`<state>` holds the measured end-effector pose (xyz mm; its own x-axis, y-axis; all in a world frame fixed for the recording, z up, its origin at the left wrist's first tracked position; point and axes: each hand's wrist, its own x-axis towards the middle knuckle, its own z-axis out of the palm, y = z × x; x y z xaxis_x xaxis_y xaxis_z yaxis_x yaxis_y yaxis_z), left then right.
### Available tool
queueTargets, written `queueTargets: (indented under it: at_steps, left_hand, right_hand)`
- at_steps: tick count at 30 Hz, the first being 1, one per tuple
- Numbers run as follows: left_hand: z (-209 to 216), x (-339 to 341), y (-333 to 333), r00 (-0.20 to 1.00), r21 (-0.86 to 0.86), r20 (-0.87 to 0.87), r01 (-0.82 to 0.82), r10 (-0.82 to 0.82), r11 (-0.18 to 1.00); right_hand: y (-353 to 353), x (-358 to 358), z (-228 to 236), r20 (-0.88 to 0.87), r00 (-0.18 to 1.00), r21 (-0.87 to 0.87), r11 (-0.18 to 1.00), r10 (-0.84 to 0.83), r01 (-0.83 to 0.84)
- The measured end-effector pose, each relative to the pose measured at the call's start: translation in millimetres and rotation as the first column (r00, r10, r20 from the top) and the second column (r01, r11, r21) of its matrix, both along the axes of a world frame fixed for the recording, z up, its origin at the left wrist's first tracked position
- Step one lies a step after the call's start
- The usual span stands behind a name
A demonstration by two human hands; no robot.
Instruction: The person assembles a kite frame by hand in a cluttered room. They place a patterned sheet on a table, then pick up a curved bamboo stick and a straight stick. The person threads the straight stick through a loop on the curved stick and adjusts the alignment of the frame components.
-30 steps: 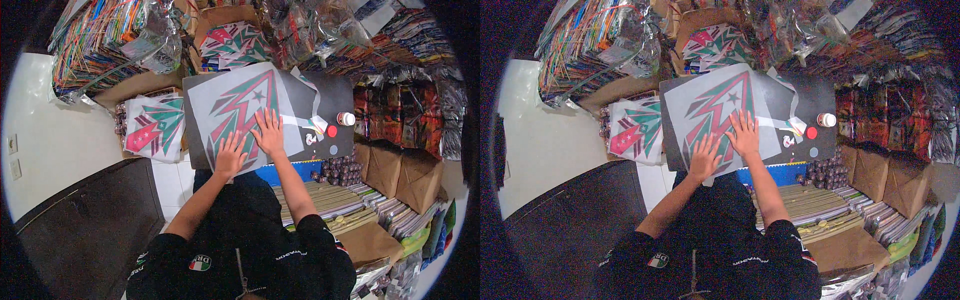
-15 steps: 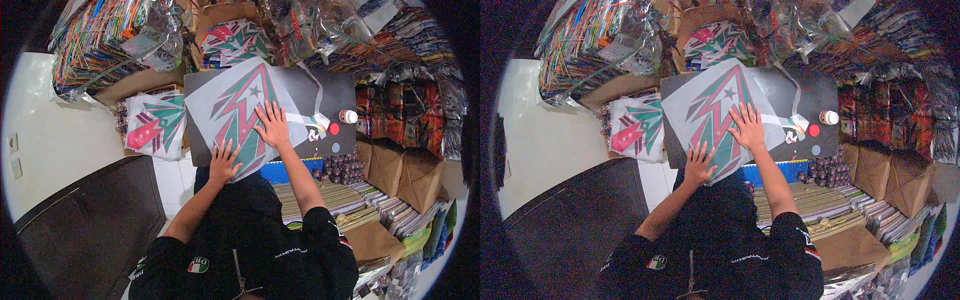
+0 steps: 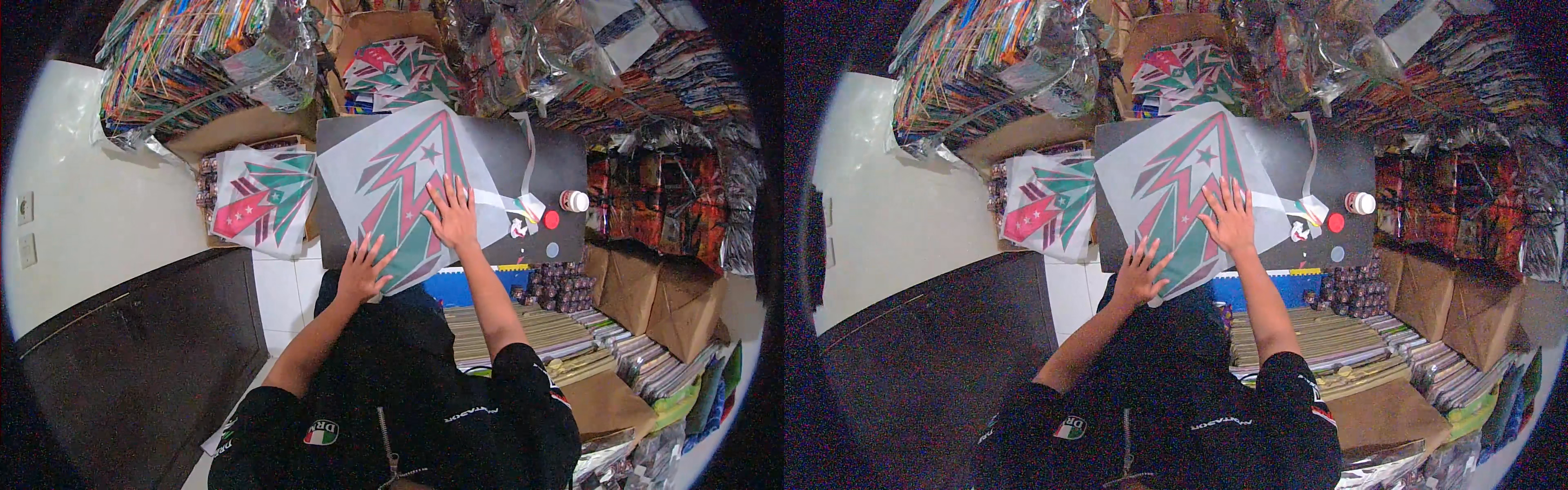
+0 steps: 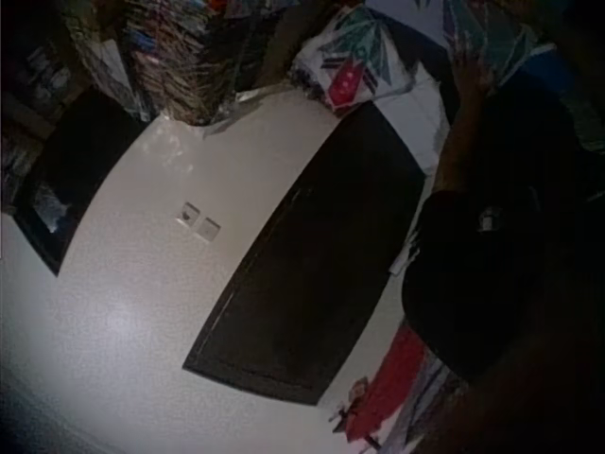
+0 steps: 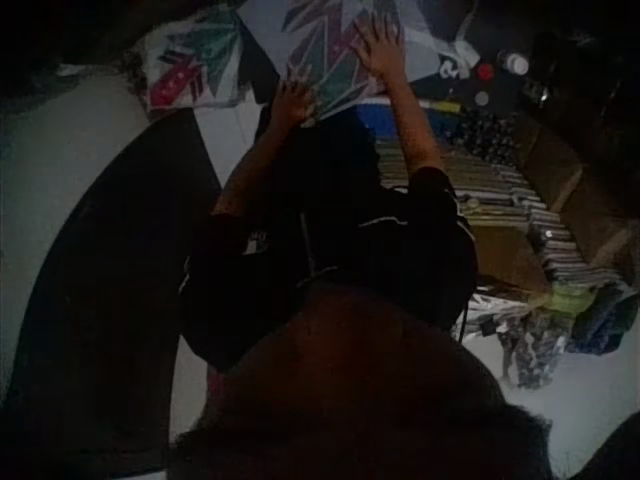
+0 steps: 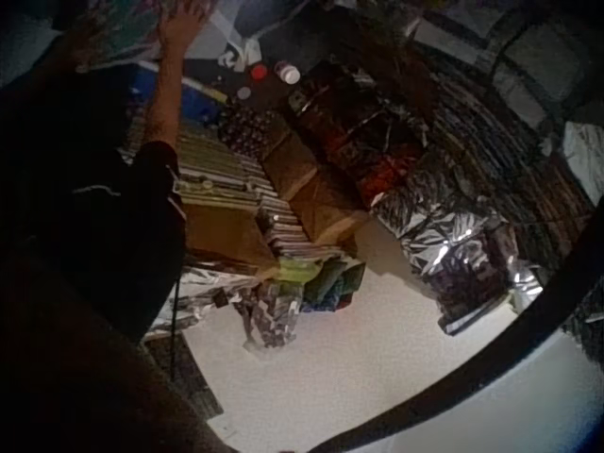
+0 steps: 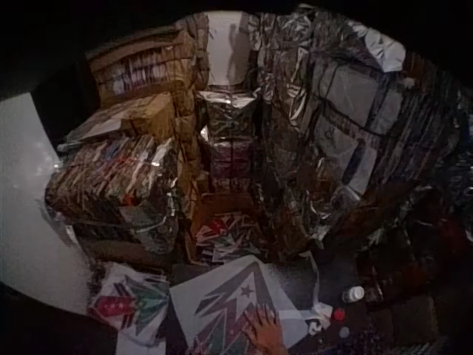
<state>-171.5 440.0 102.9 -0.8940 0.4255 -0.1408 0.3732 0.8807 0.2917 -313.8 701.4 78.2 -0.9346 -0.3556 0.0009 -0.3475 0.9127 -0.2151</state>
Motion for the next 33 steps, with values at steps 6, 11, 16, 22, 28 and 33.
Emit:
queueTargets:
  at_steps: [6,11,16,22,28,33]
  left_hand:
    - [5.9,8.6,-33.3,0.998,0.191,-0.065,-0.013,0.026,0.982]
    - [11.4,10.8,-92.1,0.964,0.439,-0.176,-0.107,0.202,0.892]
    - [-5.4,33.1,-191.1,0.927,0.467,-0.192,-0.202,0.322,0.861]
    - [-60.1,111.8,-329.5,0.723,0.083,0.235,-0.681,0.65,0.727]
    - [-97.1,211.5,-426.2,0.404,-0.043,0.204,-0.906,0.892,0.42]
    - [-122.9,269.5,-470.8,0.367,-0.011,0.3,-0.922,0.881,0.388]
  right_hand:
    - [-9.3,15.5,13.0,-0.144,0.983,-0.233,0.969,-0.114,0.078]
    - [-32.2,60.6,25.1,-0.082,0.941,-0.426,0.865,-0.33,0.266]
    - [-86.3,93.1,23.5,0.071,0.884,-0.548,0.723,-0.462,0.422]
    - [-181.6,75.7,43.6,-0.11,0.888,-0.533,0.781,-0.446,0.326]
    - [-294.5,28.8,108.0,0.144,0.857,-0.719,0.543,-0.495,0.434]
    - [-381.9,-12.7,151.8,0.065,0.951,-0.766,0.595,-0.304,0.243]
